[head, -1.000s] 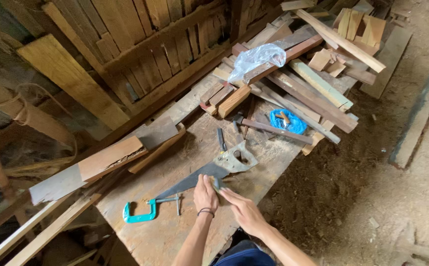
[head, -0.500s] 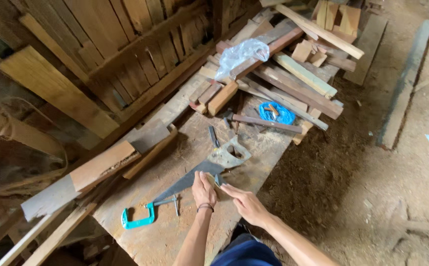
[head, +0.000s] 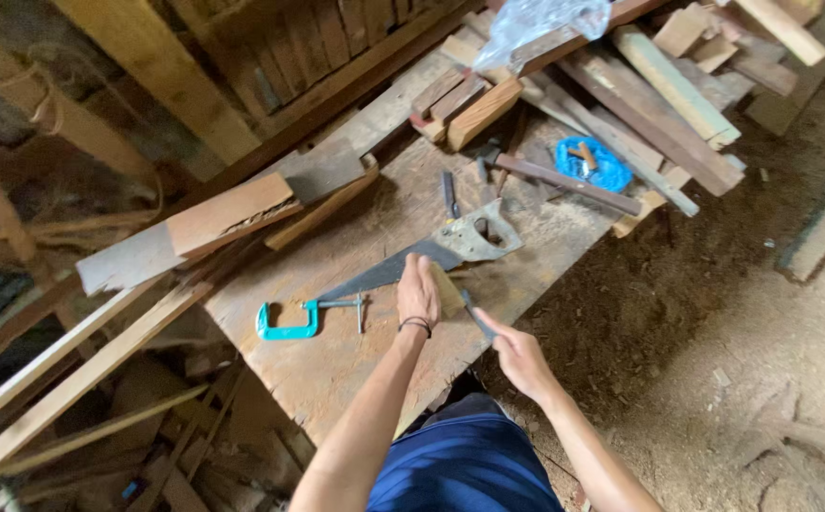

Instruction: The person uses a chisel to carve and shape a small wooden block on a workbench. They repeatedly reposition the block, scrape its edges, and mark it with a pen. The person also handles a larger wooden plank, scraping its surface with the chisel.

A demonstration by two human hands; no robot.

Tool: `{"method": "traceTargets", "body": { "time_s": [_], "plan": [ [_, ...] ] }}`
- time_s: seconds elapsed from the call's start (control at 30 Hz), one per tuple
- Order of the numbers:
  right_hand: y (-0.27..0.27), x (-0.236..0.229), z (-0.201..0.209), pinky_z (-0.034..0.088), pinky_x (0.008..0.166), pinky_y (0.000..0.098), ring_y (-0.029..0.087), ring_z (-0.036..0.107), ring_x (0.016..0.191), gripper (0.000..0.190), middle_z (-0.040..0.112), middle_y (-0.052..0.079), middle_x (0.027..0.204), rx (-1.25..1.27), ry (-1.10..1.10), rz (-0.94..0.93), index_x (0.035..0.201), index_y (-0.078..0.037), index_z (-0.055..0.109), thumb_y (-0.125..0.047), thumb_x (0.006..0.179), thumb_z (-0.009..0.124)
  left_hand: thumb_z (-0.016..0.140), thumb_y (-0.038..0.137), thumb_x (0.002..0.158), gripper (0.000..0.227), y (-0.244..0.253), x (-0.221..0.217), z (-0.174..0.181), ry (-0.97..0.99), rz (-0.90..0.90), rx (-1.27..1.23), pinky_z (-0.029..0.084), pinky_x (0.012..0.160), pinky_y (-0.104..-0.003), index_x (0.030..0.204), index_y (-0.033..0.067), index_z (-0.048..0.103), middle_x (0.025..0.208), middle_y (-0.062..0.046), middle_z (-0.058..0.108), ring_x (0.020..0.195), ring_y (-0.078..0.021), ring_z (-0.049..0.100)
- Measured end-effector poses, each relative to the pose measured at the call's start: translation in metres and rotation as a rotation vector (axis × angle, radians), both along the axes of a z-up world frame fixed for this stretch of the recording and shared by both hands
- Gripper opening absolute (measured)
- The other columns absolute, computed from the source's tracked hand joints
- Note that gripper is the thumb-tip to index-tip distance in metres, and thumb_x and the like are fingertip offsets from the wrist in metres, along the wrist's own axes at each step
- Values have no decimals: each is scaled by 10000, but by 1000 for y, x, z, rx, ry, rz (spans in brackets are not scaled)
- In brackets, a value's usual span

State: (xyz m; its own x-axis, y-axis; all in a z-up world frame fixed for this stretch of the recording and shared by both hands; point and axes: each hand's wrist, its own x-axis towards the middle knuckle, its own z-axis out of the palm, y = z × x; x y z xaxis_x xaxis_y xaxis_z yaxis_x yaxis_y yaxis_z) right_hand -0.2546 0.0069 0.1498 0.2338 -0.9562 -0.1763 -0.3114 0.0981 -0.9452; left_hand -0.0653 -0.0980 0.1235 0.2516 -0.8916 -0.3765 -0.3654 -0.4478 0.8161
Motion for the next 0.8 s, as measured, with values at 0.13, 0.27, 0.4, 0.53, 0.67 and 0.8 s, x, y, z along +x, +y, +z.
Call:
{"method": "traceTargets", "body": {
  "time_s": [0.13,0.27,0.4,0.53,0.67,0.8],
  "plan": [
    [2,-13,-15,454,430,237,106,473,474,522,546,260,1245,291,-187,-242,1527,-190,532,-124,1045,342,763,403,777,712,1,34,20,60,-503,-257,530,925,-540,1385,179,467,1282,-178,550,1174,-356,581],
    [-8,-9,-14,446,445,214,74,491,503,452,671,125,1277,244,-417,-280,1456,-101,550,-108,1055,341,1000,305,519,957,7,71,33,-128,-758,-329,528,978,-477,1335,188,515,1268,-139,566,1171,-338,583],
    [-19,10,-3,438,446,225,75,488,507,466,675,171,1149,206,-297,-226,1477,-99,568,-92,1051,379,980,345,655,756,29,78,24,-398,-723,-320,553,948,-466,1207,136,508,1140,-122,553,1093,-335,603],
    [-42,41,15,400,428,239,114,456,488,519,755,178,1189,239,-1,-129,1484,-189,568,-68,997,436,884,249,696,596,49,73,32,-528,-420,-285,579,848,-469,1148,124,516,1114,-104,542,1086,-332,596],
    [-73,77,21,531,552,295,200,756,869,574,547,97,1516,-122,122,64,1463,-168,531,12,919,495,856,332,771,572,51,72,51,-592,-286,-226,578,751,-489,1159,100,505,1116,-122,531,1086,-341,581],
    [-87,98,13,383,1139,399,321,438,1405,576,407,122,1591,-181,102,219,1530,-141,449,33,982,497,830,372,817,569,40,70,52,-675,-313,-136,587,725,-488,1191,93,503,1136,-101,547,1090,-340,580]
  ]
}}
